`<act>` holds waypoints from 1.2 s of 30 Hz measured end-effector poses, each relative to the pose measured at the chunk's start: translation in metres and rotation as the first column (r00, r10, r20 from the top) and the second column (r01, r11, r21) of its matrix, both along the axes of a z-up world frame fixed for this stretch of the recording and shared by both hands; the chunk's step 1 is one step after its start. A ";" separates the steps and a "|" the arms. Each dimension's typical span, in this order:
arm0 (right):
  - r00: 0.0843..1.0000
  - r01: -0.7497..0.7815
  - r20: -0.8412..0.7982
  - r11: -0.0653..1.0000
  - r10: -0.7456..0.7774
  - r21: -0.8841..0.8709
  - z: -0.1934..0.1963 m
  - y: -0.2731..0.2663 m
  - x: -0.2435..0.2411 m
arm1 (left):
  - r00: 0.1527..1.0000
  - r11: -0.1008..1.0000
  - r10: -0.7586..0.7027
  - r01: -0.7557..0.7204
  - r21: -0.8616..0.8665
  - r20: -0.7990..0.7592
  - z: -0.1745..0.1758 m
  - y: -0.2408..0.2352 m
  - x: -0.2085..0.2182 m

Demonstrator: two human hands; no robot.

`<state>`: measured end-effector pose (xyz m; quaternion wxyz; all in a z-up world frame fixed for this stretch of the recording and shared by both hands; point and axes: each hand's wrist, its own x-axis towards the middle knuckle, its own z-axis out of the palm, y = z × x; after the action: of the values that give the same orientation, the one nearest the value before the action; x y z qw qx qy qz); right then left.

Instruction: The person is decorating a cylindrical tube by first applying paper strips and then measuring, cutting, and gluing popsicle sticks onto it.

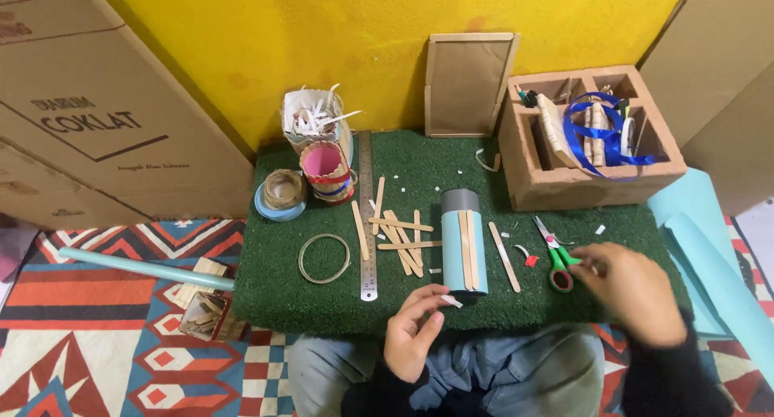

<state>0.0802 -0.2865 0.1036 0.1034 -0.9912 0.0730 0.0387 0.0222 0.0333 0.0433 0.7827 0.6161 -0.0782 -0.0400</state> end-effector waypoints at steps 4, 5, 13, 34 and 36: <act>0.973 -0.200 0.215 0.774 0.084 0.601 0.021 0.085 -0.042 | 0.999 0.994 0.042 -0.041 0.098 -0.010 0.016 -0.008 -0.005; 0.955 -0.267 0.273 0.743 0.117 0.614 0.019 0.099 -0.046 | 0.998 0.989 0.047 -0.054 0.138 0.049 0.022 -0.009 -0.006; 0.948 -0.315 0.266 0.612 0.174 0.725 -0.006 0.136 -0.047 | 0.942 0.908 0.160 -0.258 0.331 0.296 0.047 -0.003 -0.018; 0.967 -0.165 0.245 0.574 -0.064 0.802 -0.054 0.116 -0.062 | 0.922 0.023 0.357 0.155 0.988 -0.153 0.014 0.098 0.184; 0.962 -0.177 0.264 0.572 -0.071 0.801 -0.060 0.110 -0.063 | 0.913 0.082 0.362 0.170 0.982 -0.188 0.022 0.101 0.182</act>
<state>0.0172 -0.1770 0.0436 0.5570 -0.8282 0.0022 -0.0627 0.2047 0.1344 0.0652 0.1573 0.9616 0.1678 -0.1494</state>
